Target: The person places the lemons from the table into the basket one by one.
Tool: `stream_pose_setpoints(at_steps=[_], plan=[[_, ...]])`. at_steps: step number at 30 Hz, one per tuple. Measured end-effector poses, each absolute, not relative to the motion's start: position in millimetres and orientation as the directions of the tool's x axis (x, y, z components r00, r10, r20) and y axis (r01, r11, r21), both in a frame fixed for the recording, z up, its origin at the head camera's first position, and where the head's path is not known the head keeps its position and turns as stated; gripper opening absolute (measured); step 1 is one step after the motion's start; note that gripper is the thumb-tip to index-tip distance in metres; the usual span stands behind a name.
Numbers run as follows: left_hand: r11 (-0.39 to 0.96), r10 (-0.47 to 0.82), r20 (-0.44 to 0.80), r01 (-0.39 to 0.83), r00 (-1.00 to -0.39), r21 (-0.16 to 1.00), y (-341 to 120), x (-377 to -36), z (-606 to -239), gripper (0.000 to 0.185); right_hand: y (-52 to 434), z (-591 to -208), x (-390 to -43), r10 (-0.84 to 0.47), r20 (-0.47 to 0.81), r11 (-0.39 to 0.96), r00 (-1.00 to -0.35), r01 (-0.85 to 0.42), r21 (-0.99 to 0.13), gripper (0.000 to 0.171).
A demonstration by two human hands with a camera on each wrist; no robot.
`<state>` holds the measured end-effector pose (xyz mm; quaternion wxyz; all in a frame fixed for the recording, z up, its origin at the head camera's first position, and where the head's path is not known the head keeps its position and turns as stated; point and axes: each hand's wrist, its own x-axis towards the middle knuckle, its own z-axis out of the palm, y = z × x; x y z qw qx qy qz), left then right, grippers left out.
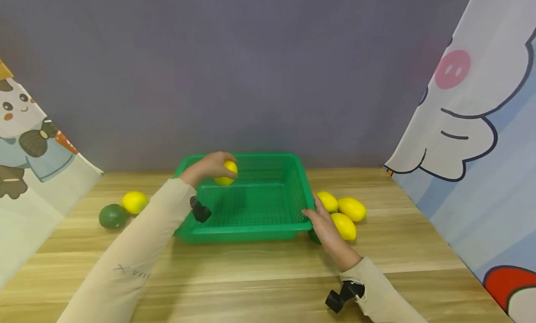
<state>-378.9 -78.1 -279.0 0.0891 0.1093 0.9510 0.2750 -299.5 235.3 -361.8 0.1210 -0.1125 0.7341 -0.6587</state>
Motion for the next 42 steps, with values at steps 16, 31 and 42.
stream_pose_setpoints(at_steps=[16,31,42], plan=[[0.803,0.218,-0.285,0.006,-0.934,0.595,-72.7,-386.5,-306.1,0.061,234.6,-361.6,-297.2,-0.315,-0.036,0.101,-0.949,0.004,-0.995,0.065],[0.919,0.192,-0.402,0.02,-0.895,0.395,-68.4,-394.4,-325.0,0.06,233.6,-364.2,-298.9,-0.318,-0.01,0.082,-0.948,-0.017,-0.996,0.065],[0.895,0.249,-0.413,0.045,-0.876,0.443,-71.9,-395.5,-315.8,0.061,234.3,-364.0,-298.4,-0.323,-0.032,0.068,-0.946,0.01,-0.998,0.066]])
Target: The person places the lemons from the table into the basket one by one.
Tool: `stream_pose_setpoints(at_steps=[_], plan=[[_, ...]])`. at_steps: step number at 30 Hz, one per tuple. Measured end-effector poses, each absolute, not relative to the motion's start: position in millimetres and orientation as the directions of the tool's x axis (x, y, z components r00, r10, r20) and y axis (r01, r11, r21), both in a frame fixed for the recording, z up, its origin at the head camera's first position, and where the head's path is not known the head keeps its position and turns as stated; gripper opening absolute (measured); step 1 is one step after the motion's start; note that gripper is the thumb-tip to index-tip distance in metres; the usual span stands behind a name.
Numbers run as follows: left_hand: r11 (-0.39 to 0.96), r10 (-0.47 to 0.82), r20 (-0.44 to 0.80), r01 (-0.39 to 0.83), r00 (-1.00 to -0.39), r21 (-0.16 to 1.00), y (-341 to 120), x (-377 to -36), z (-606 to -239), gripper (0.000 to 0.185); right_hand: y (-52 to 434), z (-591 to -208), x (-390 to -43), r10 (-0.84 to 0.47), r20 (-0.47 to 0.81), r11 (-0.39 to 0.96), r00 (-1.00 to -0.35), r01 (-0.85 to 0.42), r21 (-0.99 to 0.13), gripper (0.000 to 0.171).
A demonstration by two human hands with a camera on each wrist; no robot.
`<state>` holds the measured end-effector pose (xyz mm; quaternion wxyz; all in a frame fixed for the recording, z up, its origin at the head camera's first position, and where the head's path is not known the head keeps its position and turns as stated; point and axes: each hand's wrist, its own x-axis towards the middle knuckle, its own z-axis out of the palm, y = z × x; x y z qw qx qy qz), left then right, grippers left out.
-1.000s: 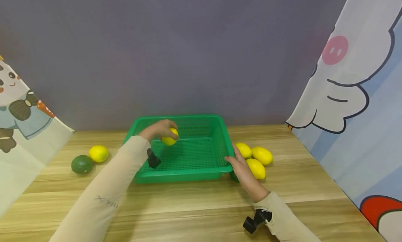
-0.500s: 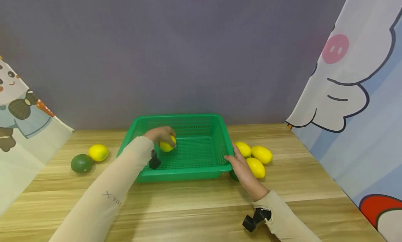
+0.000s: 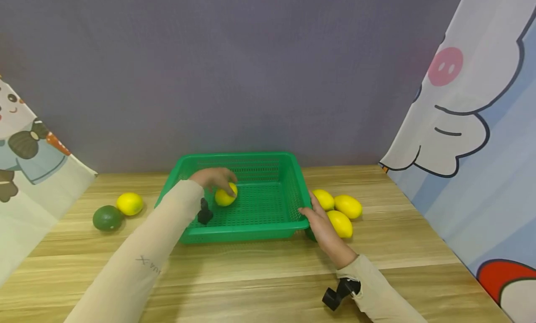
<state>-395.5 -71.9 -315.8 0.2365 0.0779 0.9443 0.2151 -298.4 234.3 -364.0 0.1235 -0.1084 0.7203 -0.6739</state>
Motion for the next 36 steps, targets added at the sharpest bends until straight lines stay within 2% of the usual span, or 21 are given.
stream_pose_setpoints(at_steps=[9,19,24,36], plan=[[0.842,0.298,-0.384,0.051,-0.874,0.537,-87.3,-392.6,-287.3,0.062,235.5,-362.6,-298.3,-0.313,-0.045,0.054,-0.949,0.029,-0.998,0.065],[0.826,0.358,-0.292,0.155,-0.887,0.542,-115.8,-376.2,-250.9,0.062,233.9,-363.5,-298.3,-0.326,-0.015,0.036,-0.945,0.003,-0.999,0.064],[0.83,0.337,-0.23,0.172,-0.913,0.53,-132.5,-367.5,-241.4,0.062,231.9,-364.3,-298.7,-0.315,-0.019,0.034,-0.949,0.009,-0.999,0.065],[0.777,0.293,-0.092,0.181,-0.952,0.603,-175.6,-341.9,-238.3,0.057,232.5,-362.2,-296.5,-0.29,-0.036,0.026,-0.956,0.029,-0.999,0.065]])
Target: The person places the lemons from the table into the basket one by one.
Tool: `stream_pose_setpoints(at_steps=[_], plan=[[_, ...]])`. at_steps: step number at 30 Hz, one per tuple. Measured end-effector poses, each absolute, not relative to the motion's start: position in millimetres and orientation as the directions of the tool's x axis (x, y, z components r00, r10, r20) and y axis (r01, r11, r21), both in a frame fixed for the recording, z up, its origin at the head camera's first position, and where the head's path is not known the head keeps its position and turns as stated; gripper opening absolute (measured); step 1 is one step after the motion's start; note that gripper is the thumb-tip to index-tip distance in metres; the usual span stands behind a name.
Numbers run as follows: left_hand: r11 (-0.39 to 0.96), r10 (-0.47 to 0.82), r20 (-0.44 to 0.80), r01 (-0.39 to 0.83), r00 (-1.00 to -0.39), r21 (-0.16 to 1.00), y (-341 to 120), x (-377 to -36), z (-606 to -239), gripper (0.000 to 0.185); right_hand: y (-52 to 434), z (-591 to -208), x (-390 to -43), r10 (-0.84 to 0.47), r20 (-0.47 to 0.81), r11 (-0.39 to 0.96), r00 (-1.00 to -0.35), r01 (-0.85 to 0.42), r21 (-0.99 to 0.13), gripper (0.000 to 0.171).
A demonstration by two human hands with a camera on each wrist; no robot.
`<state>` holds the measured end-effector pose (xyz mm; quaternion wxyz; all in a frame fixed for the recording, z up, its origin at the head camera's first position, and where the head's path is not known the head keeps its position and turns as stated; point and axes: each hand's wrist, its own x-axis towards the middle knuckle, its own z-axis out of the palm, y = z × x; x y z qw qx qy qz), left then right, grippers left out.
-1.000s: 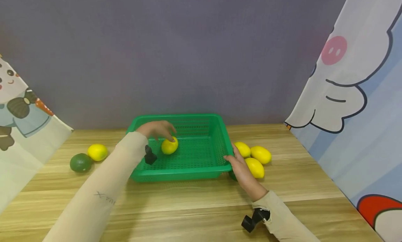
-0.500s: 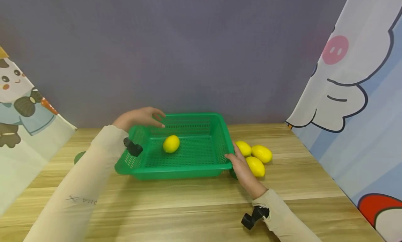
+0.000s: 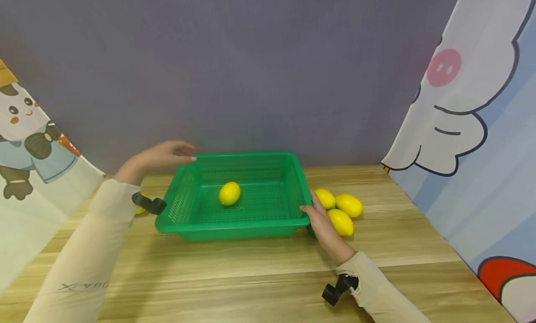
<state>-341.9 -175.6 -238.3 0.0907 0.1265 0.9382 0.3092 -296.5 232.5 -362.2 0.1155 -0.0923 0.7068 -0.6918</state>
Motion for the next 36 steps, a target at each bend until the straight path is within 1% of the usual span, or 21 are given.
stream_pose_setpoints(at_steps=[3,9,14,19,23,28,32,36], plan=[[0.764,0.272,-0.061,0.178,-0.96,0.62,-188.2,-333.3,-239.2,0.059,232.4,-361.5,-295.5,-0.29,-0.039,0.027,-0.956,0.033,-0.999,0.065],[0.796,0.194,-0.008,0.153,-0.981,0.586,-207.0,-319.5,-241.8,0.06,232.5,-362.7,-296.3,-0.29,-0.03,0.033,-0.957,0.022,-0.999,0.065],[0.824,0.163,0.023,0.149,-0.986,0.546,-219.0,-312.5,-253.9,0.061,233.3,-362.7,-297.9,-0.278,-0.023,0.028,-0.96,0.016,-0.999,0.064],[0.826,0.138,0.045,0.14,-0.989,0.546,-230.0,-300.8,-268.7,0.056,231.5,-362.7,-297.4,-0.28,-0.033,0.027,-0.959,0.026,-0.999,0.065],[0.819,0.135,0.06,0.145,-0.989,0.556,-235.4,-294.2,-277.3,0.051,230.6,-363.4,-296.8,-0.276,-0.04,0.025,-0.96,0.034,-0.999,0.065],[0.832,0.174,0.051,0.174,-0.983,0.526,-243.2,-290.0,-290.4,0.048,230.6,-364.9,-297.3,-0.281,-0.032,0.025,-0.959,0.026,-0.999,0.065],[0.838,0.19,0.029,0.178,-0.981,0.516,-247.4,-287.6,-302.3,0.049,230.7,-365.8,-297.1,-0.279,-0.022,0.034,-0.96,0.013,-0.999,0.065],[0.847,0.17,0.025,0.159,-0.985,0.507,-251.8,-289.3,-311.9,0.053,231.2,-366.9,-297.1,-0.281,-0.018,0.04,-0.959,0.007,-0.999,0.064]])
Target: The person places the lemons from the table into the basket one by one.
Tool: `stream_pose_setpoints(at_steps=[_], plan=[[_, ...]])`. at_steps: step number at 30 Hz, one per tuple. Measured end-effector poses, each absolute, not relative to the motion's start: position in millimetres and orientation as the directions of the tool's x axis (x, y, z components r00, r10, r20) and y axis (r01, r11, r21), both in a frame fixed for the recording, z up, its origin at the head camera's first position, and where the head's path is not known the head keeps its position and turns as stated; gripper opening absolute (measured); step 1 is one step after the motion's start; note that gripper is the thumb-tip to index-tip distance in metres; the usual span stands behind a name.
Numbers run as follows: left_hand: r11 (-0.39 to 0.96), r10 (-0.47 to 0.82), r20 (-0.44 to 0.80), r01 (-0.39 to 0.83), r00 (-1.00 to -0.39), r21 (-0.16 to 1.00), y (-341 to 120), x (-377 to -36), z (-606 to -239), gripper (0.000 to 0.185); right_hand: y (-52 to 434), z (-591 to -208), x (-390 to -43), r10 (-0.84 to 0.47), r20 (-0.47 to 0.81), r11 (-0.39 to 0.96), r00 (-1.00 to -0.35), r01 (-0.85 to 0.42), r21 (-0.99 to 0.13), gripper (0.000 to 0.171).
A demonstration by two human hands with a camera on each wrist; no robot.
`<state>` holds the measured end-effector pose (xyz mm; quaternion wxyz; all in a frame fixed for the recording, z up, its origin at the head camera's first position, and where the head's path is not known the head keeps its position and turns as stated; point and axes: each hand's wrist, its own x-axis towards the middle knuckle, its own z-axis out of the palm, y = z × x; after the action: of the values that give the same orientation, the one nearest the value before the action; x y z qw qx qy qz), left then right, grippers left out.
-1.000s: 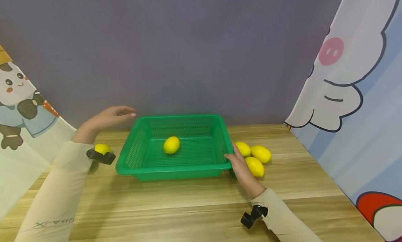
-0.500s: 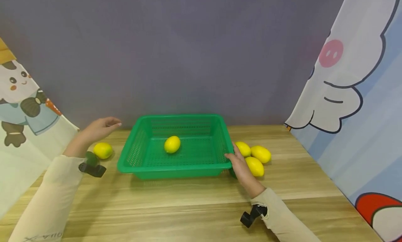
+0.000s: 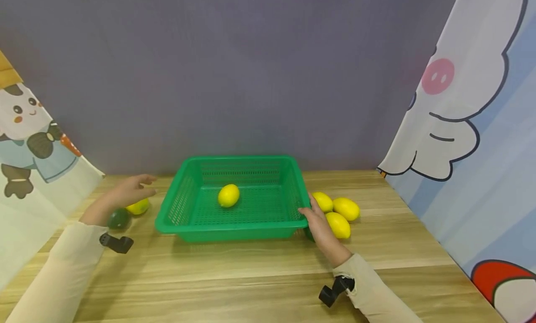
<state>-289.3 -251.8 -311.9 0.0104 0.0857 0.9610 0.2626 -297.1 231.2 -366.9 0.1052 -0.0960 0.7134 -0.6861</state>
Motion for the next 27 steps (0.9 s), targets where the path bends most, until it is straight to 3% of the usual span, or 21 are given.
stream_pose_setpoints(at_steps=[10,21,27], plan=[[0.887,0.097,0.007,0.09,-0.995,0.454,-276.8,-300.9,-331.8,0.068,231.1,-367.7,-297.6,-0.287,-0.019,0.024,-0.958,0.013,-1.0,0.065],[0.91,0.039,-0.195,-0.046,-0.98,0.412,-281.6,-304.6,-341.2,0.081,229.5,-366.8,-297.2,-0.29,0.004,0.007,-0.957,-0.006,-1.0,0.066],[0.91,0.048,-0.212,-0.045,-0.976,0.412,-282.6,-306.8,-345.0,0.08,229.5,-367.4,-297.3,-0.291,0.006,0.009,-0.957,-0.009,-1.0,0.066]])
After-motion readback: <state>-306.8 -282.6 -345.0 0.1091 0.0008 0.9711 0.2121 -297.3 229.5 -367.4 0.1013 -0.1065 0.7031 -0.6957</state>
